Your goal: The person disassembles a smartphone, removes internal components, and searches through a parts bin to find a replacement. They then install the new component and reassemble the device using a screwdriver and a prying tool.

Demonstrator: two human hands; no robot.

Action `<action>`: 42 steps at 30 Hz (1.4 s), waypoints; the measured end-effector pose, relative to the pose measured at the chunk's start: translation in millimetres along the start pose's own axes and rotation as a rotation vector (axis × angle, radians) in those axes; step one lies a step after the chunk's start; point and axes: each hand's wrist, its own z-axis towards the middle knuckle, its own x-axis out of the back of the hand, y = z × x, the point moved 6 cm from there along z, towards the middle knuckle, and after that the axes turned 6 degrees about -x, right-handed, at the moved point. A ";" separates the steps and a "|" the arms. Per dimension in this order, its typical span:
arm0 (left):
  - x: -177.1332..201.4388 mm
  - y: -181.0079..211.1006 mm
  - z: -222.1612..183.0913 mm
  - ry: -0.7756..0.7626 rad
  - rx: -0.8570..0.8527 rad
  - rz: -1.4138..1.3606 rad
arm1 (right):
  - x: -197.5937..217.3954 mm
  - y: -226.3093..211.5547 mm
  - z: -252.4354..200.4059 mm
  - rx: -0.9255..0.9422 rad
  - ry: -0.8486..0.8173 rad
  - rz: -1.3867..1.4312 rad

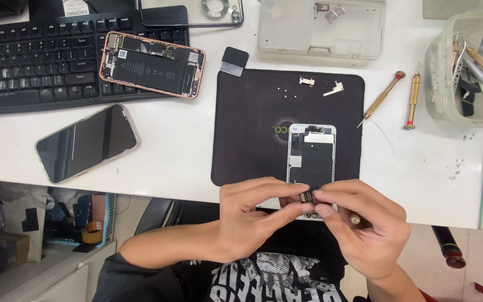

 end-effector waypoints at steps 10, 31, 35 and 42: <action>4.3 -2.7 -2.9 0.055 -0.268 0.166 | -7.9 11.2 19.2 -0.130 -0.152 0.138; 48.9 -8.2 36.3 -0.033 -0.237 0.722 | -10.5 -0.7 73.4 -0.019 -0.069 -0.365; 56.9 -12.5 34.6 0.022 -0.192 0.894 | 7.3 2.8 76.1 -0.101 0.083 -0.539; 60.8 -20.0 38.3 -0.059 -0.063 0.850 | 8.9 20.7 51.6 0.012 0.208 -0.750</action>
